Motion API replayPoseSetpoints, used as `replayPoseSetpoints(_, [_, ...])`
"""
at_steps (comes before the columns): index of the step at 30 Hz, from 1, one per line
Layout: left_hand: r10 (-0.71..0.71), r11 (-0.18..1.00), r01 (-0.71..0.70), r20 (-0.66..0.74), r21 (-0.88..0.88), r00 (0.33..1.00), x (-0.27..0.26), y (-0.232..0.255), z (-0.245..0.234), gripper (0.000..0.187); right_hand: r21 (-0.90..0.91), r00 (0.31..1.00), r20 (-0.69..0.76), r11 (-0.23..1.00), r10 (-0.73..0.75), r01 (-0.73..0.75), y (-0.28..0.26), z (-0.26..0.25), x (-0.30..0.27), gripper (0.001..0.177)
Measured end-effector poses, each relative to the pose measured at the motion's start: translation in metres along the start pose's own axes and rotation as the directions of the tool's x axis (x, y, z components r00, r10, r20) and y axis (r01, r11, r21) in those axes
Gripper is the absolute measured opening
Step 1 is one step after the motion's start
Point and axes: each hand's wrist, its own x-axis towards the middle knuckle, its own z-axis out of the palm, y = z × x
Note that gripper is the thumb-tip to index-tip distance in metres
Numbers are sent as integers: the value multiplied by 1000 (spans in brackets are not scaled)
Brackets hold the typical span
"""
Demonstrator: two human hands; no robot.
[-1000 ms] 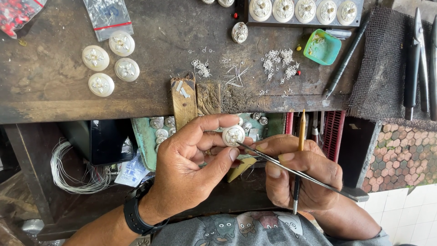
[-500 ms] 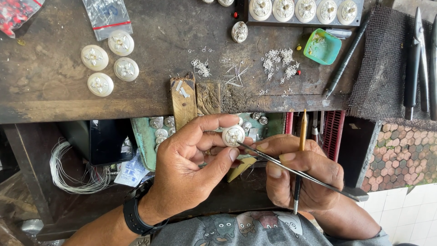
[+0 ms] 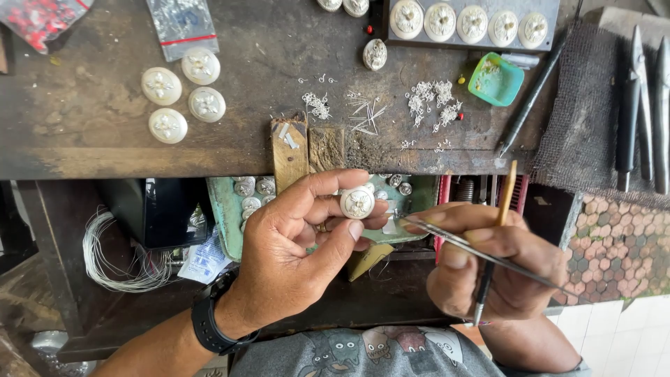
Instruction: Adding small decorative silver beads to a circular jewelry base using tweezers and a brush.
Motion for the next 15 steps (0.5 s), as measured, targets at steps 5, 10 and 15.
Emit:
replayPoseSetpoints(5, [29,1000,-29,3,-10,1000,-1,1,-5,34,220,982,82,958,168,-182,27,-42,-32,18])
replayPoseSetpoints(10, [21,999,-22,-28,-41,999,1,-3,-5,37,560,878,339,678,337,-477,31,-52,-7,42])
replayPoseSetpoints(15, [111,994,-111,-16,-24,994,1,-5,-8,34,236,970,208,969,-127,77,40,-55,-8,53])
